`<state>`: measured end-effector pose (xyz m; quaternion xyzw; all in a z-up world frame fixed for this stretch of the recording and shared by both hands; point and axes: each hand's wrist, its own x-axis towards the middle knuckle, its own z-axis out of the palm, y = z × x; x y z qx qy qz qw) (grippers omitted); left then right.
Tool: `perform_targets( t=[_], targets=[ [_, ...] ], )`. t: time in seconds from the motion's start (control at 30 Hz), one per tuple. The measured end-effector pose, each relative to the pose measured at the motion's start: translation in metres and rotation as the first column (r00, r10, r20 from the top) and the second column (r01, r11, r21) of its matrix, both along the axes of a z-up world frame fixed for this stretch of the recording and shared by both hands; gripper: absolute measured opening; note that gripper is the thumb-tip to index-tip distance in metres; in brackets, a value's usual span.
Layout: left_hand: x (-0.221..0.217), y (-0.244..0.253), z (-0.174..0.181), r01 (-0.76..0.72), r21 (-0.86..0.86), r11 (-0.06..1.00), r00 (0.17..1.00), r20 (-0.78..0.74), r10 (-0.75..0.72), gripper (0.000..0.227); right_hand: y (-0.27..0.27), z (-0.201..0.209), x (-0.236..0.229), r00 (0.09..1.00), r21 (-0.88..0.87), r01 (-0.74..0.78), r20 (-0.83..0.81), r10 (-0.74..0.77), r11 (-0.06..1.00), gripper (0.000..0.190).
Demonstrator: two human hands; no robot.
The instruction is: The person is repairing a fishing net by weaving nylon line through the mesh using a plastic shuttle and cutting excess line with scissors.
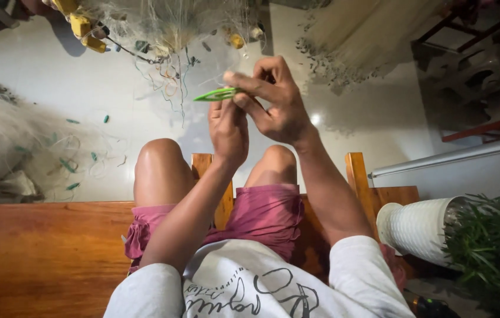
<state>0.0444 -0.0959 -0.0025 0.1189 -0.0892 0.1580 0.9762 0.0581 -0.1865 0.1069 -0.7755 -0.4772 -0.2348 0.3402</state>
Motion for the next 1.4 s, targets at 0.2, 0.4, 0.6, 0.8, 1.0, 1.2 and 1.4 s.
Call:
perform_targets(
  t=[0.2, 0.4, 0.6, 0.8, 1.0, 1.2, 1.4],
  targets=[
    [0.01, 0.013, 0.026, -0.286, 0.708, 0.646, 0.955, 0.154, 0.253, 0.011, -0.008, 0.012, -0.018, 0.976, 0.079, 0.19, -0.121, -0.18, 0.979, 0.027],
    [0.017, 0.007, 0.03, -0.311, 0.801, 0.512, 0.909, 0.094, 0.405, 0.021, -0.034, 0.053, -0.055, 0.953, 0.368, 0.194, -0.291, -0.086, 0.909, 0.014],
    [0.019, 0.004, 0.011, -0.131, 0.498, 0.857, 0.985, -0.034, 0.171, 0.026, -0.101, 0.053, -0.097, 0.94, 0.803, 0.126, -0.284, 0.188, 0.582, 0.029],
    [0.018, 0.001, -0.003, -0.129, 0.4, 0.907, 0.992, 0.044, 0.122, 0.026, -0.133, 0.025, -0.137, 0.775, 0.192, 0.617, -0.315, -0.548, 0.763, 0.027],
    [0.021, -0.004, -0.017, -0.149, 0.43, 0.891, 0.987, 0.118, 0.108, 0.025, -0.114, 0.005, -0.176, 0.547, -0.138, 0.757, -0.403, -0.734, 0.639, 0.024],
    [0.017, -0.017, -0.029, -0.094, 0.366, 0.926, 0.992, 0.118, 0.055, 0.033, -0.109, -0.11, -0.177, 0.466, 0.043, 0.734, -0.757, -0.457, 0.677, 0.036],
    [0.013, -0.033, -0.012, 0.111, 0.232, 0.966, 0.984, 0.111, -0.14, 0.049, -0.08, -0.184, -0.168, 0.394, 0.061, 0.735, -0.848, -0.353, 0.675, 0.036]
  ],
)
